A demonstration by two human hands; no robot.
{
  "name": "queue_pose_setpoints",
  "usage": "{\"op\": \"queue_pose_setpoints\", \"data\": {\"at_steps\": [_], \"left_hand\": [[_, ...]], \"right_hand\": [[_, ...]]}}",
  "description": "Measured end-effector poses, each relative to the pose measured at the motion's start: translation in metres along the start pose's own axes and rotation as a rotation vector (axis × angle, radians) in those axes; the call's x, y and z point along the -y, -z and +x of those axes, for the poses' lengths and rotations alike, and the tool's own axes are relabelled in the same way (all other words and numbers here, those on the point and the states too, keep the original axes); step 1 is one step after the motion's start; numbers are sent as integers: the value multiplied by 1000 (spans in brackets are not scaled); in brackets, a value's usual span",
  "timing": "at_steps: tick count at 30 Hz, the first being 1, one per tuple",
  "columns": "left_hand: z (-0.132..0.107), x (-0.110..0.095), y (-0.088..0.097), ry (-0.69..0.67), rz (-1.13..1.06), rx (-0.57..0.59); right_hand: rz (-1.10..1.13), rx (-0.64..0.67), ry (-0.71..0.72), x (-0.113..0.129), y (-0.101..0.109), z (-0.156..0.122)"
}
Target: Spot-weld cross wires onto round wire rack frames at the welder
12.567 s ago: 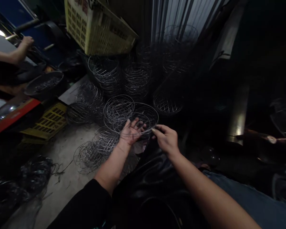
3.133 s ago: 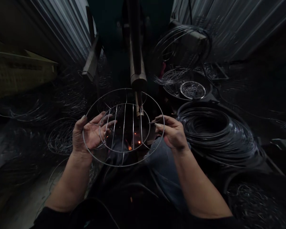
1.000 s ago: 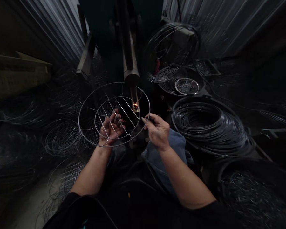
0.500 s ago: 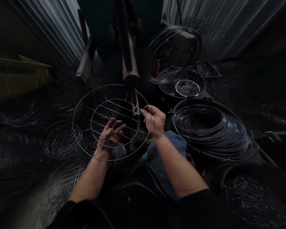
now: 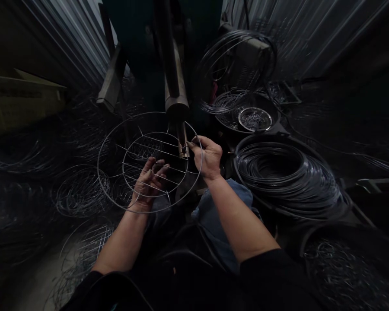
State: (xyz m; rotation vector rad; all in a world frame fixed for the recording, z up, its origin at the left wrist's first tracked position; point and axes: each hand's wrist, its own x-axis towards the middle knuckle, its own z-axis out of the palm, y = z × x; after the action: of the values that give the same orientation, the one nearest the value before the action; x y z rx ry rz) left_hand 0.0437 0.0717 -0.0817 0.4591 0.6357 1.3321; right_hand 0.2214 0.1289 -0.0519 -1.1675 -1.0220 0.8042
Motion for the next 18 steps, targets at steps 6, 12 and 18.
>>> {"op": "queue_pose_setpoints", "data": {"at_steps": [6, 12, 18], "left_hand": [[0, 2, -2, -9, -29, 1], [-5, 4, -7, -9, -67, 11], [-6, 10, -10, -20, -74, -5]], "right_hand": [[25, 23, 24, -5, -3, 6], [0, 36, 17, -7, -2, 7], [11, 51, 10, -4, -4, 10]]}}
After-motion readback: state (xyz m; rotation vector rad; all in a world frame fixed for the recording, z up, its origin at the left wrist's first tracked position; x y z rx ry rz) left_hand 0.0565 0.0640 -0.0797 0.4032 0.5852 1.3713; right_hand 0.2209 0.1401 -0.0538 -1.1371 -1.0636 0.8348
